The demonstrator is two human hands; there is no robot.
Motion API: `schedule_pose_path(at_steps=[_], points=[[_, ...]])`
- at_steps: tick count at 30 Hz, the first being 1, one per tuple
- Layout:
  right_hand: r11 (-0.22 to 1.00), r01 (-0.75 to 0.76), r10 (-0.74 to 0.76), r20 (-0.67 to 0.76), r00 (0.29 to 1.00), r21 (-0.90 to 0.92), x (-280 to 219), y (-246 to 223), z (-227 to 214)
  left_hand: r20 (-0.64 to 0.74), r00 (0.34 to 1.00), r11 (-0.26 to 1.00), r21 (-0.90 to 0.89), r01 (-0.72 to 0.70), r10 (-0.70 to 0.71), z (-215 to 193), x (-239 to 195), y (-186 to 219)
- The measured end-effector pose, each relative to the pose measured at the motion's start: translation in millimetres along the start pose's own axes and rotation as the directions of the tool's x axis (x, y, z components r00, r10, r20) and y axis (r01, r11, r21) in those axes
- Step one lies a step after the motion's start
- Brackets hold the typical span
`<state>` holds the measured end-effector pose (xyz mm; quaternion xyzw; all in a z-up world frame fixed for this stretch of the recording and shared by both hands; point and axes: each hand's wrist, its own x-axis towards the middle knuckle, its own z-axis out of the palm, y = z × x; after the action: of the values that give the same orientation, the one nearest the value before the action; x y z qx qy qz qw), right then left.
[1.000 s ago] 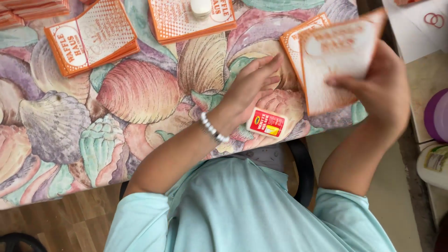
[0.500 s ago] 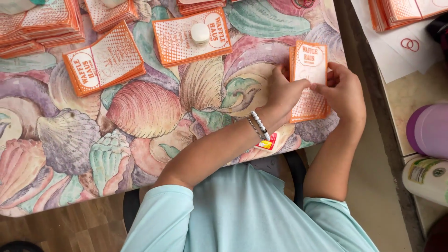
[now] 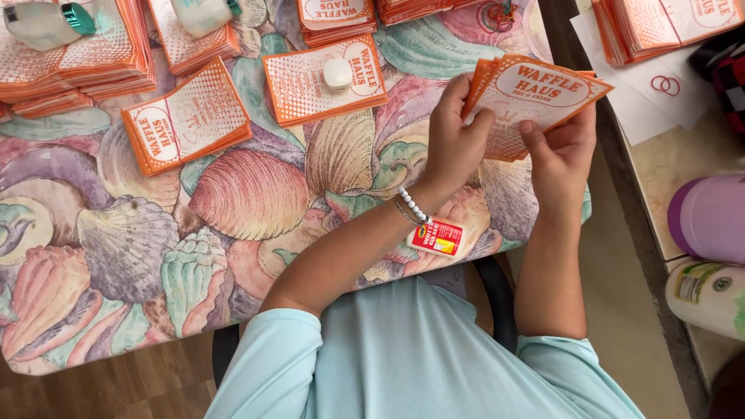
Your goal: Applying white glue to the edges of paper bags and folding them to complete the assembly process.
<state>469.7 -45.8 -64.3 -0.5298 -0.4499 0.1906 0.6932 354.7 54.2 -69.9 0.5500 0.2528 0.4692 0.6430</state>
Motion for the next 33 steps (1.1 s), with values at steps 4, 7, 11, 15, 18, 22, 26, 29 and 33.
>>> schedule_pose_path(at_steps=[4, 7, 11, 15, 18, 22, 26, 29, 33], points=[[0.998, 0.051, -0.052, 0.054, 0.997, 0.026, -4, 9, 21, 0.021, 0.994, 0.992, 0.069, -0.105, 0.104, -14, -4, 25], [0.998, -0.051, 0.053, -0.083, 0.995, 0.028, -12, 36, 28, 0.073, 0.993, 0.994, 0.047, -0.098, 0.094, -22, -11, 14], [0.999, 0.007, 0.000, -0.170, 0.985, 0.038, -14, 35, 31, 0.069, 0.993, 0.991, 0.092, -0.099, 0.093, -25, -16, 1], [0.999, 0.017, -0.004, -0.268, 0.963, 0.044, -20, 68, 27, 0.117, 0.991, 0.993, 0.088, -0.078, 0.067, -22, -20, -1], [0.999, 0.012, 0.001, -0.325, 0.946, 0.036, -28, 99, 14, 0.138, 0.988, 0.987, 0.132, -0.091, 0.072, -22, -18, -6], [0.999, 0.024, -0.015, -0.348, 0.937, 0.022, -25, 106, 10, 0.092, 0.994, 0.983, 0.162, -0.080, 0.066, -29, -11, -34], [0.999, -0.012, 0.027, -0.376, 0.926, 0.042, -27, 121, 3, 0.184, 0.976, 0.926, 0.336, -0.172, 0.115, -39, -10, -32], [0.978, -0.093, 0.164, -0.411, 0.897, 0.187, -20, 120, -7, 0.273, 0.946, 0.887, 0.372, -0.274, 0.177, -55, -7, -21], [0.807, -0.248, 0.486, -0.364, 0.794, 0.536, -5, 77, 10, 0.317, 0.935, 0.872, 0.400, -0.283, 0.159, -79, -1, -14]])
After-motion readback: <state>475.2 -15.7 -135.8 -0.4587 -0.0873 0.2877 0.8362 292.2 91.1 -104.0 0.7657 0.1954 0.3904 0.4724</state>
